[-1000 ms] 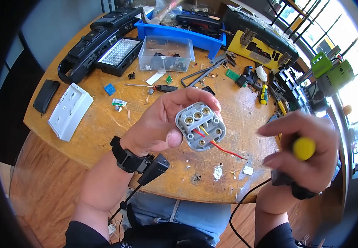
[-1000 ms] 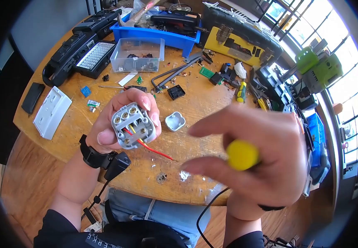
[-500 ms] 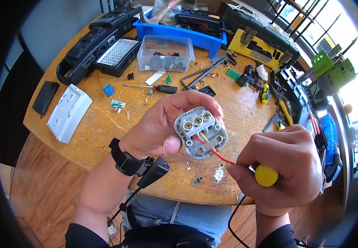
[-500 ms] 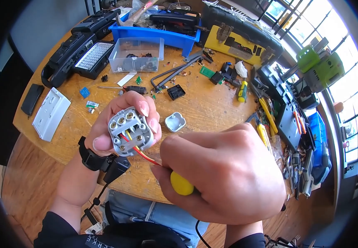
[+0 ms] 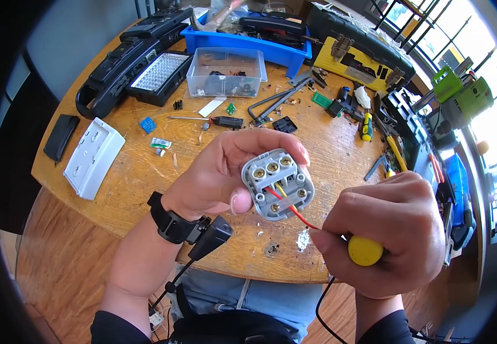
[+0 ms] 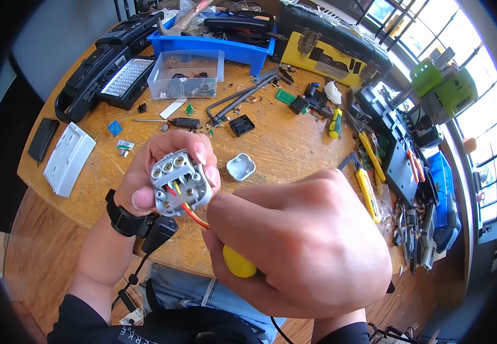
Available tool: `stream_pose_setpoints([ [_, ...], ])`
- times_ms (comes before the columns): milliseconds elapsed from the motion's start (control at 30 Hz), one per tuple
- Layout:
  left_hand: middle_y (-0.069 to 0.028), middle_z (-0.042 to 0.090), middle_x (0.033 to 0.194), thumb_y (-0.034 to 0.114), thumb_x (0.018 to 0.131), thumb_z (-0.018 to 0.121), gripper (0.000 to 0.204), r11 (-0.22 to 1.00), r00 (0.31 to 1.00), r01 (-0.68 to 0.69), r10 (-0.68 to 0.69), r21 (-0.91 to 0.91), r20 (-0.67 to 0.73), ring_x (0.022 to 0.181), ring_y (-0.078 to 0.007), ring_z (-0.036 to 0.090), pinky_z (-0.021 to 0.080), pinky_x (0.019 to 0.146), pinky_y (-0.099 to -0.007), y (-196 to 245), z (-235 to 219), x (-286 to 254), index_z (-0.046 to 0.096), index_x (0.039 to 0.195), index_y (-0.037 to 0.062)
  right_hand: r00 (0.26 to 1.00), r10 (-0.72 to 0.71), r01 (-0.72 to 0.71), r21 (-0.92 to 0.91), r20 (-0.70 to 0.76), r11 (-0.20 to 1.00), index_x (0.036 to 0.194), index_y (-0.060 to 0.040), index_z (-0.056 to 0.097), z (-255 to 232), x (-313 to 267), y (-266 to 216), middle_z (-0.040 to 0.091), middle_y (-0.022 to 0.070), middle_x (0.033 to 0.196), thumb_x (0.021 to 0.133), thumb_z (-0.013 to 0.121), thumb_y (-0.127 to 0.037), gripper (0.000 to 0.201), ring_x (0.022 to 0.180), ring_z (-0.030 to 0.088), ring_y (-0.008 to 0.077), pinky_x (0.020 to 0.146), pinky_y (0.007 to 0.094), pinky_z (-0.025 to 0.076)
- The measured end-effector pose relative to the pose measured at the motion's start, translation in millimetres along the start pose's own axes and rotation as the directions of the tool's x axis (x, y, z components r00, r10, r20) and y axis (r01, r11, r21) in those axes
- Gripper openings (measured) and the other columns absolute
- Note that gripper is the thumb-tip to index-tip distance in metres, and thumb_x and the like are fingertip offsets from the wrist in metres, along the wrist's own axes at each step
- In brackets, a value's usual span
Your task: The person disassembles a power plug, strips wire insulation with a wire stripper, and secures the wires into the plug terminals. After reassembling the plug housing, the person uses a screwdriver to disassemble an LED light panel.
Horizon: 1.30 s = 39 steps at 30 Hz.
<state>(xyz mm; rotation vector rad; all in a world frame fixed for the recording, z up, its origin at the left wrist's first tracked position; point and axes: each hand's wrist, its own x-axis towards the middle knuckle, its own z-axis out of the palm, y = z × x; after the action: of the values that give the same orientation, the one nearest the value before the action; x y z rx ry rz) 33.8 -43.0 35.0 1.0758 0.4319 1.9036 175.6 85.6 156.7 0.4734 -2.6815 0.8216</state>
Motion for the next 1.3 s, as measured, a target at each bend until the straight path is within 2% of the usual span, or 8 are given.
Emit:
stream_pose_setpoints([
  [100, -0.0083, 0.058, 0.095, 0.049, 0.047, 0.085, 0.081, 0.98, 0.961, 0.156, -0.121, 0.126, -0.251, 0.09, -0.0201, 0.06, 0.05, 0.077, -0.0323, 11, 18, 1, 0.055, 0.107, 0.0048, 1.0, -0.014, 0.013, 0.037, 0.021, 0.999, 0.058, -0.0043, 0.054, 0, 0, 0, 0.05, 0.0047, 0.049, 0.06, 0.066, 0.0, 0.013, 0.038, 0.052, 0.0206, 0.037, 0.0282, 0.034],
  [833, -0.0104, 0.059, 0.098, 0.042, 0.052, 0.085, 0.076, 0.979, 0.982, 0.063, -0.025, 0.194, -0.189, 0.096, -0.021, 0.059, 0.049, 0.082, -0.0321, 7, 14, 2, 0.054, 0.109, 0.0041, 0.967, -0.037, 0.044, -0.023, 0.254, 0.999, 0.066, -0.0067, 0.058, -14, -4, 6, 0.054, 0.004, 0.056, 0.065, 0.08, -0.017, 0.024, 0.042, 0.055, 0.0202, 0.039, 0.0283, 0.037],
  [967, -0.0116, 0.06, 0.098, 0.044, 0.055, 0.084, 0.075, 0.985, 0.982, 0.088, -0.061, 0.145, -0.181, 0.095, -0.0219, 0.059, 0.049, 0.08, -0.032, 9, 15, 0, 0.055, 0.11, 0.0022, 0.987, -0.154, 0.15, 0.078, 0.049, 0.986, 0.068, -0.0007, 0.06, -25, -10, 16, 0.052, 0.0037, 0.054, 0.054, 0.082, -0.051, 0.057, 0.039, 0.047, 0.0104, 0.039, 0.0219, 0.029],
  [1033, -0.0123, 0.06, 0.098, 0.045, 0.057, 0.083, 0.075, 0.985, 0.981, 0.107, -0.084, 0.132, -0.173, 0.094, -0.0224, 0.06, 0.049, 0.08, -0.0321, 8, 10, -1, 0.055, 0.111, 0.0012, 0.989, -0.141, 0.147, 0.135, -0.052, 0.98, 0.081, 0.0, 0.058, -30, -17, 18, 0.053, 0.0058, 0.06, 0.066, 0.076, -0.047, 0.052, 0.048, 0.047, 0.0108, 0.044, 0.0219, 0.036],
  [1100, -0.0145, 0.057, 0.119, 0.018, 0.067, 0.08, 0.07, 0.998, 0.998, 0.054, -0.053, -0.034, 0.02, 0.108, -0.0196, 0.057, 0.047, 0.091, -0.0304, 5, 3, -2, 0.048, 0.123, -0.0068, 0.992, -0.032, 0.054, 0.179, -0.121, 0.982, 0.088, 0.0, 0.054, -32, -21, 11, 0.054, 0.0071, 0.063, 0.071, 0.071, -0.041, 0.047, 0.054, 0.047, 0.0124, 0.05, 0.0241, 0.041],
  [1167, -0.0155, 0.059, 0.109, 0.03, 0.064, 0.081, 0.073, 0.994, 0.993, 0.112, -0.112, 0.012, -0.047, 0.1, -0.0218, 0.059, 0.048, 0.085, -0.0315, 9, 11, -1, 0.05, 0.12, -0.0058, 0.979, 0.081, -0.037, 0.229, -0.186, 0.973, 0.095, 0.0, 0.051, -38, -21, 16, 0.055, 0.0084, 0.067, 0.075, 0.065, -0.035, 0.043, 0.06, 0.048, 0.014, 0.056, 0.0263, 0.045],
  [1233, -0.0166, 0.061, 0.1, 0.042, 0.061, 0.082, 0.078, 0.983, 0.979, 0.175, -0.168, 0.055, -0.117, 0.093, -0.024, 0.06, 0.049, 0.079, -0.0326, 11, 14, -1, 0.053, 0.117, -0.0049, 0.949, -0.313, 0.314, 0.003, -0.033, 0.95, 0.102, 0.0, 0.046, -53, -16, 38, 0.059, 0.012, 0.075, 0.078, 0.059, -0.03, 0.041, 0.069, 0.051, 0.018, 0.071, 0.0327, 0.048],
  [1300, -0.0171, 0.061, 0.097, 0.042, 0.063, 0.08, 0.077, 0.977, 0.977, 0.207, -0.203, 0.057, -0.071, 0.093, -0.0238, 0.06, 0.049, 0.077, -0.0324, 11, 14, -2, 0.053, 0.115, -0.0076, 0.947, -0.321, 0.319, -0.067, -0.02, 0.946, 0.102, 0.0001, 0.046, -47, -18, 34, 0.061, 0.0145, 0.08, 0.081, 0.053, -0.035, 0.041, 0.071, 0.052, 0.0196, 0.077, 0.0343, 0.045],
])
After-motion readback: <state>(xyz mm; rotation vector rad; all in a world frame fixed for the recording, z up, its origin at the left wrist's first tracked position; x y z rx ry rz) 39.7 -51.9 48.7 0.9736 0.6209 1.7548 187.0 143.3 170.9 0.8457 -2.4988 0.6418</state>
